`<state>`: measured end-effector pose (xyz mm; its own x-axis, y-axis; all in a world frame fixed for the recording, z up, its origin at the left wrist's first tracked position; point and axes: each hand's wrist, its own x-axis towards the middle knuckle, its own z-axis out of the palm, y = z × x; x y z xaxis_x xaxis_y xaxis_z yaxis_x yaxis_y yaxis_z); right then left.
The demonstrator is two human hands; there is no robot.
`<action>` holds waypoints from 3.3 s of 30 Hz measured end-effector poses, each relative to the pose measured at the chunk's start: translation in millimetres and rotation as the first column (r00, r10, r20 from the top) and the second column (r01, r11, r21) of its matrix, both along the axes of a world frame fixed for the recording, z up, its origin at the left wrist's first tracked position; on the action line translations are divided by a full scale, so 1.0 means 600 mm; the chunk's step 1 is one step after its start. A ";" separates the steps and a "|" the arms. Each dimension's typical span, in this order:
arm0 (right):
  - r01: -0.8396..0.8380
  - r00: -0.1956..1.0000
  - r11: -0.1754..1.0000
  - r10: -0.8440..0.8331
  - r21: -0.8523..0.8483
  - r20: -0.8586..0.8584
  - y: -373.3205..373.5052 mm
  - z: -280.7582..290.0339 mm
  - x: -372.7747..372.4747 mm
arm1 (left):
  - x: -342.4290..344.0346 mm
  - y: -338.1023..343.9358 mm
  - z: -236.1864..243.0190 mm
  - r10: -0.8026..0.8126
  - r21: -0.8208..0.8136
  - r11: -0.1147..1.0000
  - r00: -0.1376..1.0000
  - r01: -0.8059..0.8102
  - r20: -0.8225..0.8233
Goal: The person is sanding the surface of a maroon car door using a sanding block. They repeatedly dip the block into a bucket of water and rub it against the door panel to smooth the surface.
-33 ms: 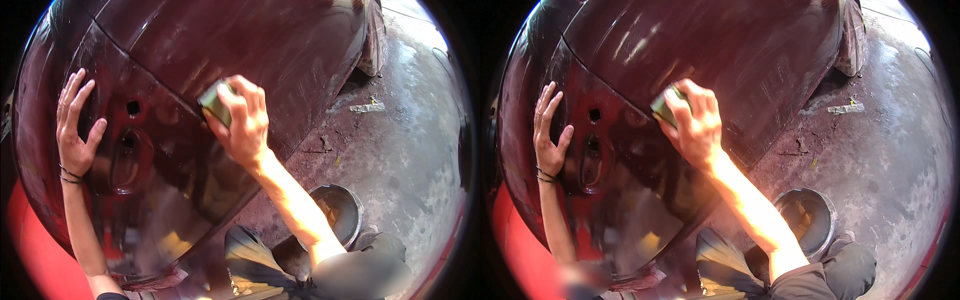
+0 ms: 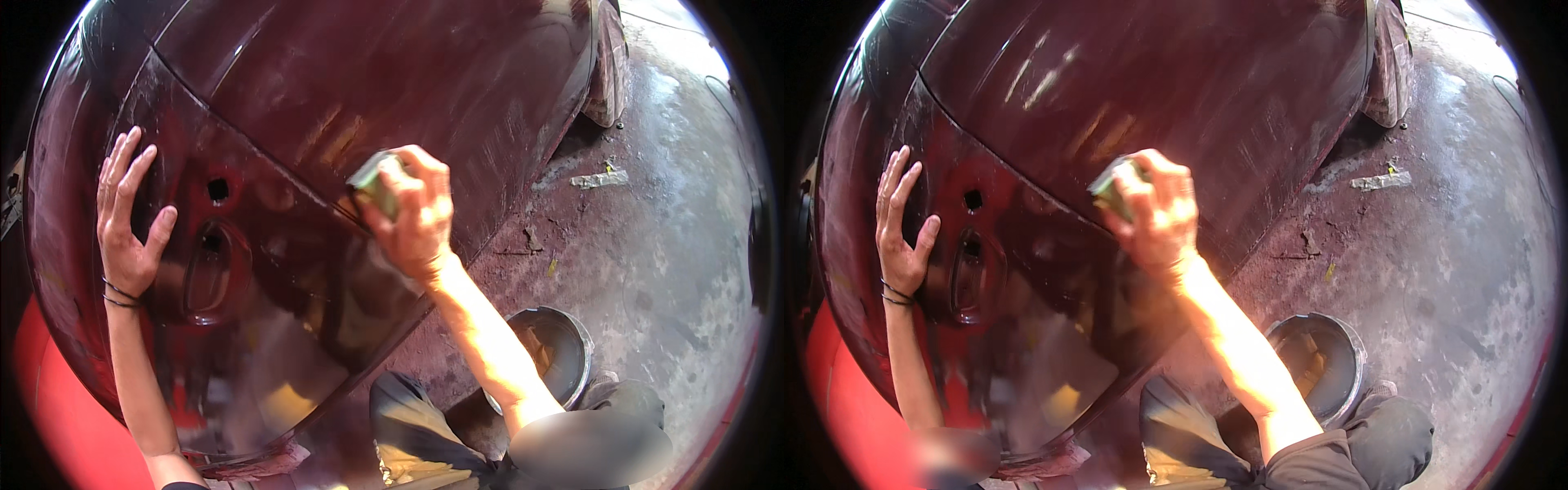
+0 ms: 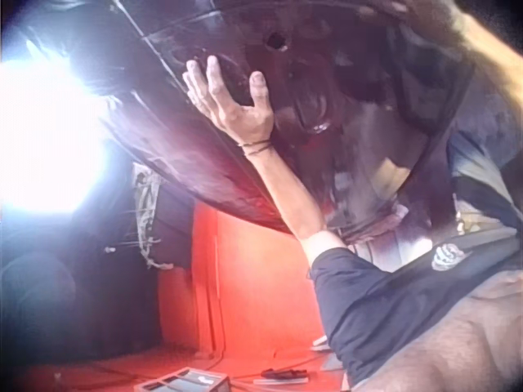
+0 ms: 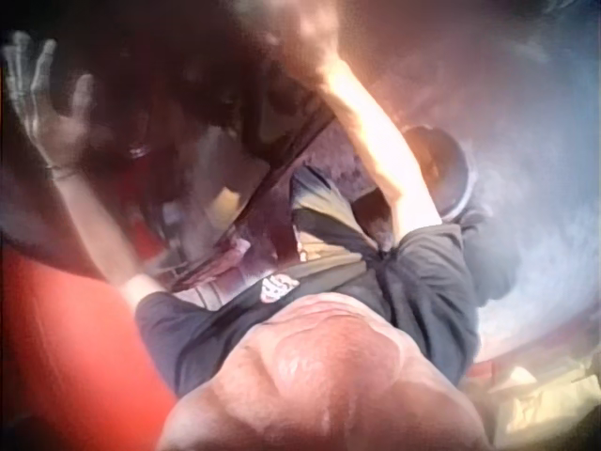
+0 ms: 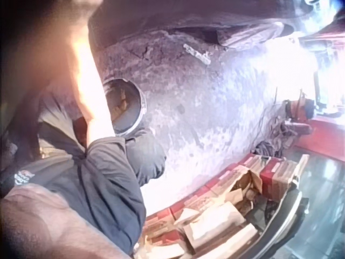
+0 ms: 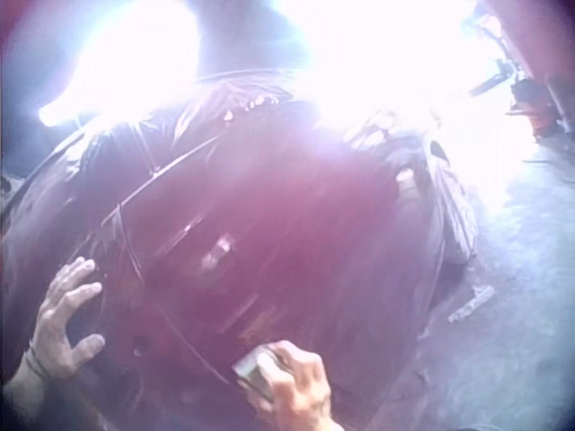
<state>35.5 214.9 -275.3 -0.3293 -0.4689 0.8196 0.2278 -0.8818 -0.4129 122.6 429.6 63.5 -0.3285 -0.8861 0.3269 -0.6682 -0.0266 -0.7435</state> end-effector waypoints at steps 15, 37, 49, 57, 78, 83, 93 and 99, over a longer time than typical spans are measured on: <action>-0.001 0.997 0.968 -0.020 0.252 0.081 0.038 -0.108 0.020 | 0.003 -0.005 -0.026 0.017 -0.015 1.000 1.000 -0.017 0.000; 0.020 0.986 0.792 -0.115 0.610 0.117 -0.351 -0.029 -0.071 | -0.005 -0.006 -0.009 0.001 -0.021 1.000 1.000 -0.002 -0.006; 0.191 0.981 0.961 -0.193 0.202 -0.012 -0.145 -0.009 -0.023 | -0.009 -0.003 -0.010 0.019 -0.022 1.000 1.000 -0.019 0.021; 0.220 0.975 0.970 -0.221 0.104 -0.003 -0.141 0.040 -0.017 | -0.002 0.003 -0.012 0.030 -0.033 0.999 0.999 -0.030 0.013; 0.279 0.960 0.960 -0.279 0.017 0.022 -0.189 0.072 -0.032 | -0.004 0.002 -0.010 0.028 -0.048 0.998 1.000 -0.027 0.013; 0.164 0.986 0.864 -0.164 0.476 -0.043 -0.345 0.142 -0.100 | 0.004 -0.011 -0.016 -0.022 -0.070 0.997 1.000 0.021 -0.018; 0.164 0.976 0.983 -0.150 0.080 -0.159 -0.269 0.167 -0.062 | -0.001 0.006 -0.002 0.010 -0.110 0.994 1.000 -0.012 -0.025; 0.291 0.955 0.873 -0.238 0.392 -0.178 -0.331 0.210 -0.081 | 0.013 -0.011 -0.037 -0.047 -0.133 0.991 0.992 0.031 -0.118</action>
<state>-13.0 16.1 -149.2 -0.4000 -0.6797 0.6148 -0.0646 -0.6482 -0.7587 130.5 423.0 41.1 -0.3134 -0.8205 0.4781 -0.7553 -0.0897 -0.6492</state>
